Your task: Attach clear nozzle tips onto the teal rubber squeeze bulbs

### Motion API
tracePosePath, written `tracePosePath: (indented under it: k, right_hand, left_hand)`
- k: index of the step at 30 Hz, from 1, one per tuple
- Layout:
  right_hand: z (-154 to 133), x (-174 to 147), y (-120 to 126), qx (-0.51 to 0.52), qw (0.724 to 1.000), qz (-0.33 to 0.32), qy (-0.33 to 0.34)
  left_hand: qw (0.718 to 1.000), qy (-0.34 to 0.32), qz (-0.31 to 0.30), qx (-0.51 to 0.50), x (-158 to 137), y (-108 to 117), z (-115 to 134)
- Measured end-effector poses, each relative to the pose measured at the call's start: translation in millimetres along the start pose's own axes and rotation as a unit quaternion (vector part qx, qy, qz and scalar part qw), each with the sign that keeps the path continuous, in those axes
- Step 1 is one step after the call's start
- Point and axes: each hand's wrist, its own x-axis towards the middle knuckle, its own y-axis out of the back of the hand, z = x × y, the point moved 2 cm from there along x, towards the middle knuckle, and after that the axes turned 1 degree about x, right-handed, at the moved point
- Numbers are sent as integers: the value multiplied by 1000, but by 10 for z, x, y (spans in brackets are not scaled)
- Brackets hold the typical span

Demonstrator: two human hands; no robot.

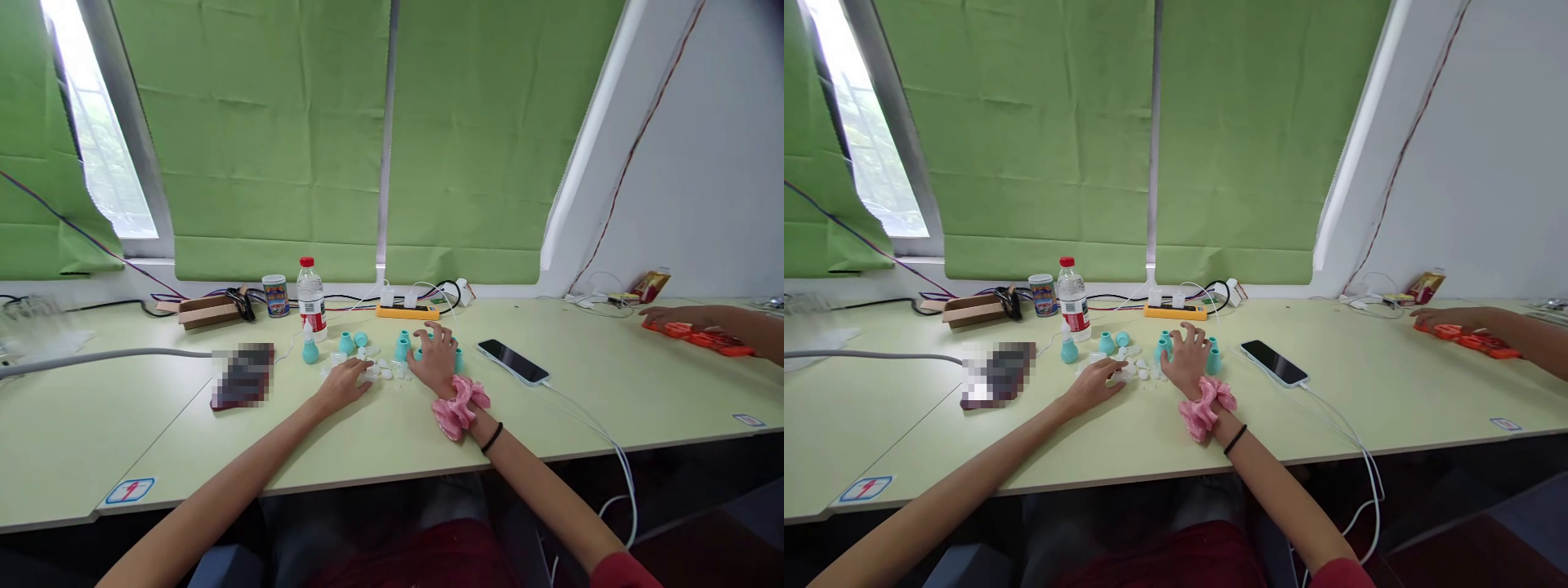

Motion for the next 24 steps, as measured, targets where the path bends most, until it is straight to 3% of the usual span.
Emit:
tracePosePath:
  k: [4, 9, 15, 19, 24]
  right_hand:
    - [118, 6, -63, -65, 995, -67, -46]
    - [166, -43, -171, -42, 983, -166, -63]
    - [221, -26, -171, -1, 988, -139, -67]
    - [186, 7, -108, 20, 992, -108, -60]
    - [8, -15, 7, 149, 988, -1, 38]
  left_hand:
    - [1000, -7, -1, -3, -2, -6, -11]
    - [999, -29, 22, -3, 4, -2, -6]
    - [999, 7, 47, -7, -5, 2, -29]
    - [997, -19, 67, -18, -1, 6, -21]
    - [995, -31, 95, -28, 3, 60, 19]
